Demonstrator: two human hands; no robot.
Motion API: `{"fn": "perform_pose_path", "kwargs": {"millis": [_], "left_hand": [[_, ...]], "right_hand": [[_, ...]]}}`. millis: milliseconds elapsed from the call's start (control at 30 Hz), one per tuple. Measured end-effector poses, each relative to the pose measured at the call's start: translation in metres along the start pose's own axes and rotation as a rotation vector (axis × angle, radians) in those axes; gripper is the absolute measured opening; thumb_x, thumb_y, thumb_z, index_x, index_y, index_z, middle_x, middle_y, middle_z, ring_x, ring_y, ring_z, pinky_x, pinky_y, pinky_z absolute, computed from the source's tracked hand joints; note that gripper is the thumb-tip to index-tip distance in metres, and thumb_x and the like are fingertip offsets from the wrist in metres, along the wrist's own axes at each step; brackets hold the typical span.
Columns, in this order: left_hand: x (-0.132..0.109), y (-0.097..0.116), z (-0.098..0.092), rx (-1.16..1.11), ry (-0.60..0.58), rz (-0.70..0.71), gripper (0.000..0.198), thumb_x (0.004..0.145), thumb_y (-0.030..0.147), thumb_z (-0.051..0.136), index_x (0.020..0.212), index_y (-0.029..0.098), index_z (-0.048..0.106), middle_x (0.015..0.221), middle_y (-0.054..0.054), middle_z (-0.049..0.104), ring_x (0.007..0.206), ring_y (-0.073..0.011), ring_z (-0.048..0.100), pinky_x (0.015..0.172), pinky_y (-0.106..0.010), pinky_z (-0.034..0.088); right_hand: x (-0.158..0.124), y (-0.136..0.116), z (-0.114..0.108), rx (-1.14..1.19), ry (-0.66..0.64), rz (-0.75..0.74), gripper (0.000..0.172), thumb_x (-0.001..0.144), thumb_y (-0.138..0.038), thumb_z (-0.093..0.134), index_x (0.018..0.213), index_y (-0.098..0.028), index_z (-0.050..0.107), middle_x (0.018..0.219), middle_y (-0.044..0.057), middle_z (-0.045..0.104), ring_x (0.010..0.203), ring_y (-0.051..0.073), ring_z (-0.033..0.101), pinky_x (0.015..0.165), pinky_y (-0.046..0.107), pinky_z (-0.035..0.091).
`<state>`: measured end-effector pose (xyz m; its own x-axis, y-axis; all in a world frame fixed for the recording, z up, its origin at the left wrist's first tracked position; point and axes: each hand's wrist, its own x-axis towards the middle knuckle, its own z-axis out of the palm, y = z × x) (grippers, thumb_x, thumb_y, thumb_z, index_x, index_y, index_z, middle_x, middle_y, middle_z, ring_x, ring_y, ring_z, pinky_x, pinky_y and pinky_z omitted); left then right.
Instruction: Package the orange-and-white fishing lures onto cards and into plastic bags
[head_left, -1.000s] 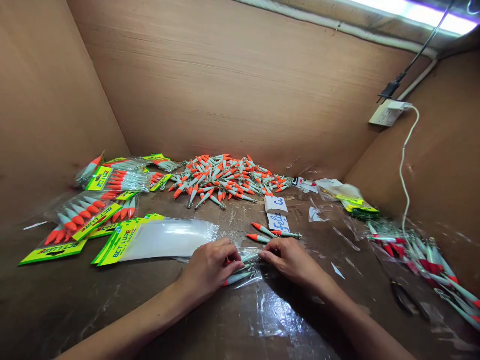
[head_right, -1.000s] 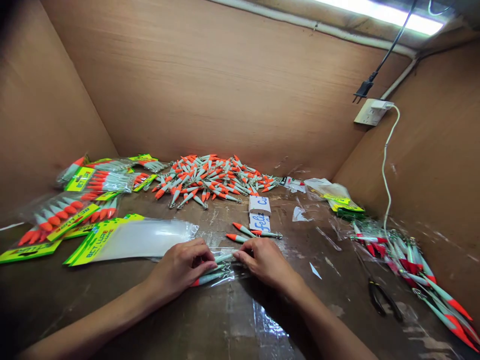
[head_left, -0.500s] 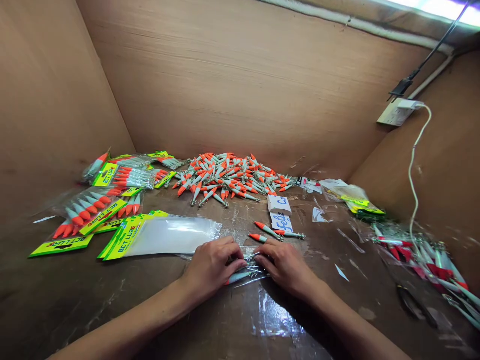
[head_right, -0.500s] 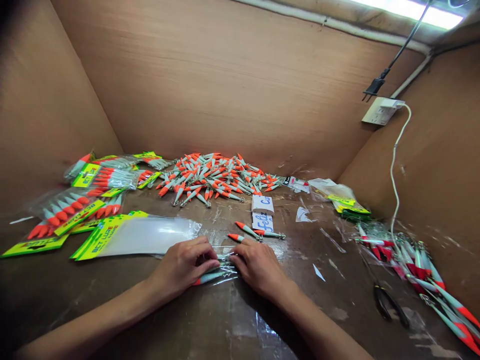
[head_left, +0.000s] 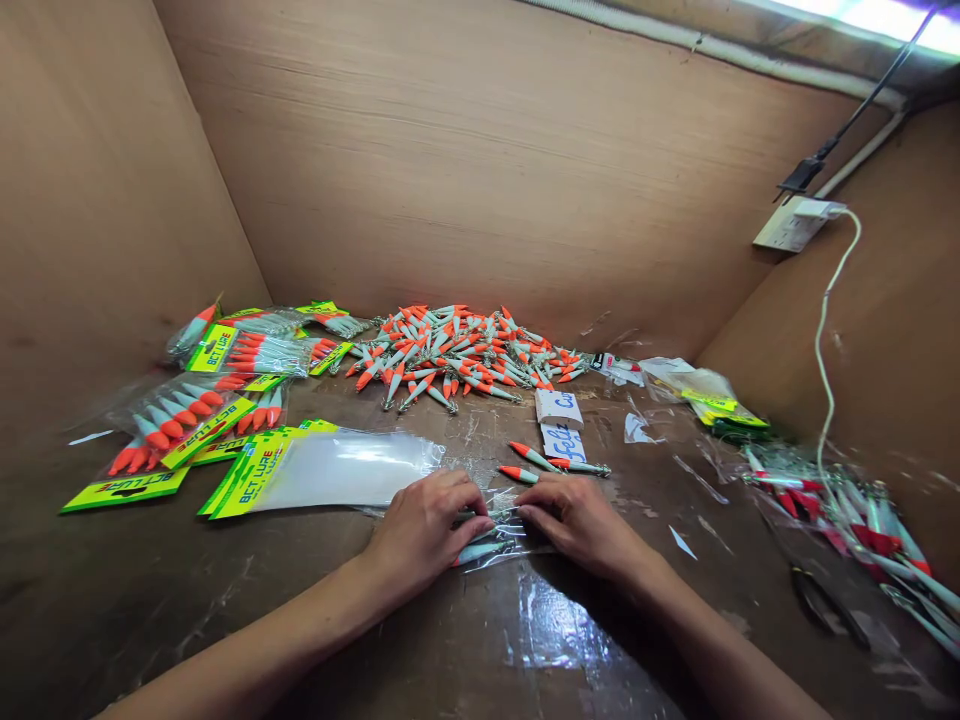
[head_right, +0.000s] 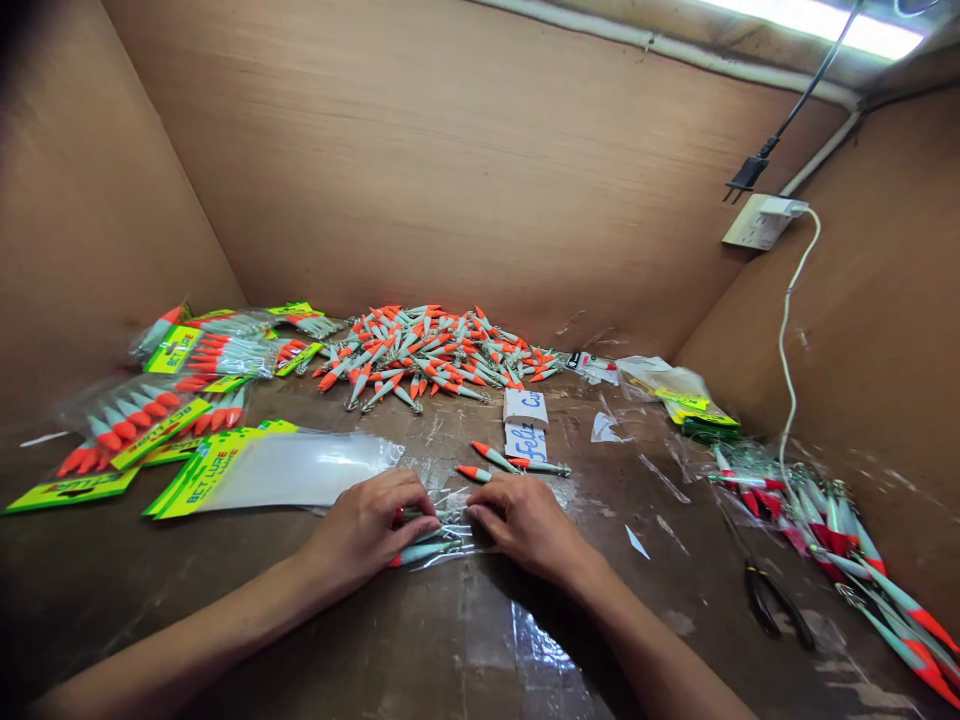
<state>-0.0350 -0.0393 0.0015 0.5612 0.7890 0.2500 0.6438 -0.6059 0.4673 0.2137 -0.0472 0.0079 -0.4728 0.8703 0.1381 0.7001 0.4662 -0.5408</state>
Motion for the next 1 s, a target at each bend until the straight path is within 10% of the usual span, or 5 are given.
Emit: {"fn": "perform_pose_path", "kwargs": {"millis": [167,300,500,1000], "left_hand": [[0.000,0.000,0.000,0.005,-0.002,-0.005,0.008,0.090,0.031,0.067,0.086,0.025,0.067,0.086,0.001,0.065,0.085,-0.0180,0.059,0.071,-0.027,0.042],[0.000,0.001,-0.002,0.001,0.003,0.005,0.007,0.090,0.030,0.068,0.085,0.024,0.067,0.085,0.001,0.066,0.083,-0.0178,0.059,0.070,-0.028,0.042],[0.000,0.001,-0.003,-0.001,0.007,0.007,0.007,0.090,0.031,0.067,0.087,0.024,0.068,0.085,0.000,0.066,0.082,-0.0174,0.059,0.070,-0.028,0.042],[0.000,-0.001,-0.001,-0.015,-0.002,-0.033,0.014,0.090,0.039,0.066,0.092,0.025,0.066,0.089,0.000,0.067,0.087,-0.0188,0.061,0.075,-0.028,0.044]], "right_hand": [[-0.009,0.043,-0.037,-0.273,0.240,0.348,0.020,0.090,-0.025,0.056,0.103,-0.024,0.070,0.105,0.006,0.072,0.097,0.023,0.065,0.081,0.031,0.045],[-0.025,0.081,-0.067,-0.288,0.168,0.529,0.039,0.081,-0.031,0.066,0.120,-0.023,0.065,0.109,0.008,0.072,0.100,0.026,0.065,0.080,0.032,0.046],[-0.021,0.088,-0.071,-0.170,0.016,0.493,0.030,0.078,-0.030,0.067,0.106,-0.021,0.073,0.106,0.007,0.074,0.097,0.025,0.067,0.080,0.030,0.045],[-0.045,0.084,-0.110,-0.017,0.119,0.484,0.035,0.083,-0.046,0.064,0.104,-0.020,0.074,0.099,0.007,0.076,0.090,0.027,0.068,0.077,0.030,0.049]]}}
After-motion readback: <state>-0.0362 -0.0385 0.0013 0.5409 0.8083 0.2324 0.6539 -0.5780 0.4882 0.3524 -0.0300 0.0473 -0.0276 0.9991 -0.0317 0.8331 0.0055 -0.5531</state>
